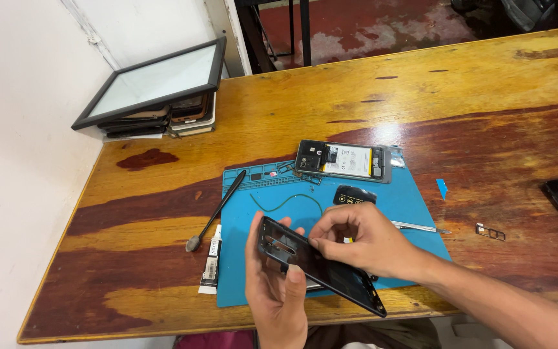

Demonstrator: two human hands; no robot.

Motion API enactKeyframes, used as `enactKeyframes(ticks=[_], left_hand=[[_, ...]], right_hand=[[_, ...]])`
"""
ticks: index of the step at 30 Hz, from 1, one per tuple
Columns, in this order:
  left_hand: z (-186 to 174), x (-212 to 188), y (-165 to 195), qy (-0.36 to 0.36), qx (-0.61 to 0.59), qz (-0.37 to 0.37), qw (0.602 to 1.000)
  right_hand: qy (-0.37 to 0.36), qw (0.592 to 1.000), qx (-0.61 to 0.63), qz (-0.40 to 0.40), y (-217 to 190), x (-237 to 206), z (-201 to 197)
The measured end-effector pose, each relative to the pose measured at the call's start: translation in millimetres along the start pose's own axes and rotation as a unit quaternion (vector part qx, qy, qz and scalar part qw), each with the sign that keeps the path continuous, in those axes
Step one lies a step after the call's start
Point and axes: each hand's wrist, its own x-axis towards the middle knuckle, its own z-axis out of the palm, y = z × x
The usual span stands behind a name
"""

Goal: The person works on a disassembled smartphone on a blue mat, handling small components and applying adhesive from a tube. They peel a protective film from a small part, apply glue to the phone's back cover, and repeatedly pick up and set down the phone and other components. The clip ends before the phone is fully reassembled.

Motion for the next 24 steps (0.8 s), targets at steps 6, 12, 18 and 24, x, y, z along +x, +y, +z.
enactKeyframes(ticks=[6,12,18,24], left_hand=[[1,0,0,-0.003,0.003,0.003,1.000],[0,0,-2,-0.001,0.008,0.007,1.000],[-3,2,-11,0.013,-0.001,0.009,1.000],[-6,3,-16,0.035,0.012,-0.014,0.999]], right_hand=[[-0.003,1.000,0.011,0.013,3,0,-1],[-0.007,1.000,-0.008,0.003,4,-1,-2],[-0.007,0.995,-0.096,-0.018,-10,-3,0],[0.016,0.964,-0.252,-0.080,-34,-34,-5]])
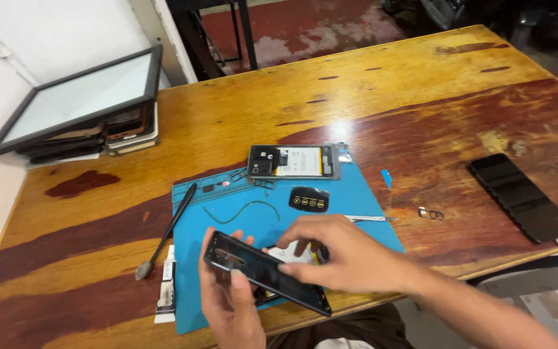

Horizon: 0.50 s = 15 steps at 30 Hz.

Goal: The person works on a disassembled smartphone on a blue mat, handling small components and applying adhesive from a tube. They peel a protective film from a small part, apply glue to the phone's back cover, and repeatedly pick up and set down the phone and other components. The clip ends before the phone is fully reassembled.

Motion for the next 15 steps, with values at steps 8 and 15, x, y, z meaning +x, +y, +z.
enactKeyframes(ticks=[8,15], left_hand=[[-10,0,-2,-0.005,0.008,-0.011,1.000],[-6,0,0,0.005,0.016,-0.023,1.000]], right_hand=[[0.291,0.874,-0.368,0.125,53,-96,-74],[0.268,0.639,-0.514,0.506,117,-164,-133]])
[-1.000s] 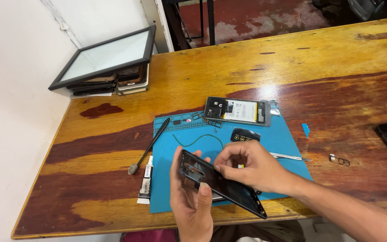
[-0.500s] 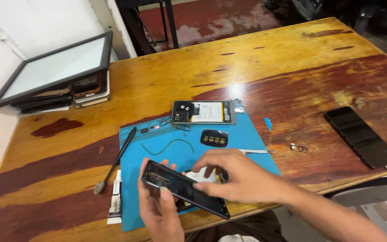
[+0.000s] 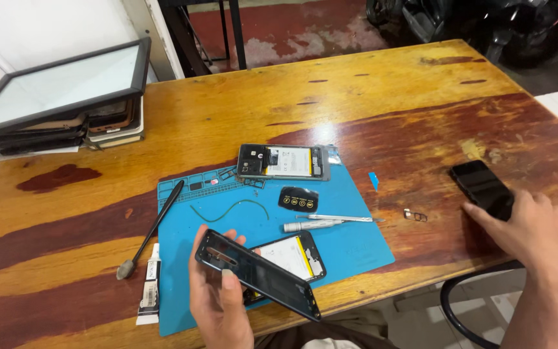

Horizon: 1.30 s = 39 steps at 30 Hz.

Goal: The person works on a disassembled smartphone on a blue mat, handling small components and applying adhesive from a tube. They peel a protective film from a small part, apply glue to the phone's back cover, and repeatedly pick up and set down the phone and other components. The clip ends before the phone is fully reassembled.

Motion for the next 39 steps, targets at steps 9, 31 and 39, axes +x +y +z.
enactKeyframes(ticks=[9,31,39], left_hand=[[8,-2,0,0.005,0.028,-0.003,1.000],[14,-5,-7,0.010,-0.005,0.005,1.000],[22,-8,-7,0.014,-0.006,0.009,1.000]], right_hand=[[0.052,0.988,0.134,-0.049,17,-7,3],[0.038,0.980,0.194,-0.008,59,-64,26],[0.080,0.954,0.287,0.019,46,-80,26]])
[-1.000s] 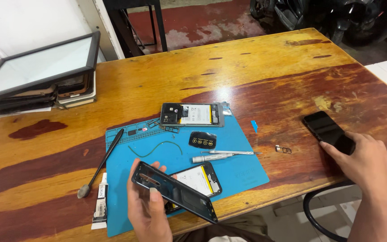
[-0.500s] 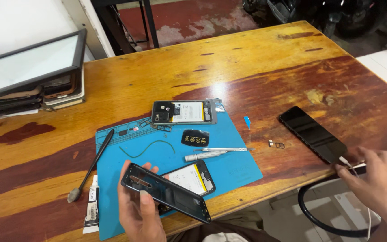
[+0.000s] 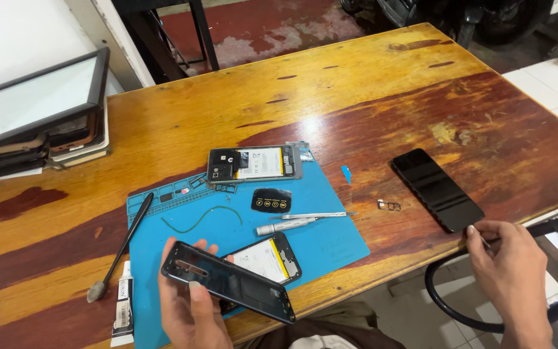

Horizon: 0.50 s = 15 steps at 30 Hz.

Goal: The person works on a disassembled smartphone on a blue mat, handling small components and applying adhesive from a tube. They peel a protective film from a small part, apply glue to the phone's back cover, and repeatedly pick up and set down the phone and other components. The clip ends before the phone is fully reassembled.

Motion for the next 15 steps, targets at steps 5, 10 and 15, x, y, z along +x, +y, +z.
enactKeyframes(ticks=[5,10,15], left_hand=[[2,-1,0,-0.001,0.007,-0.008,1.000],[4,-2,2,-0.013,-0.010,-0.004,1.000],[5,3,5,-0.011,0.009,-0.009,1.000]], right_hand=[[0.048,0.999,0.021,-0.002,6,-5,12],[0.044,0.999,-0.008,0.002,4,-11,12],[0.040,0.971,-0.217,-0.086,-14,-2,-12]])
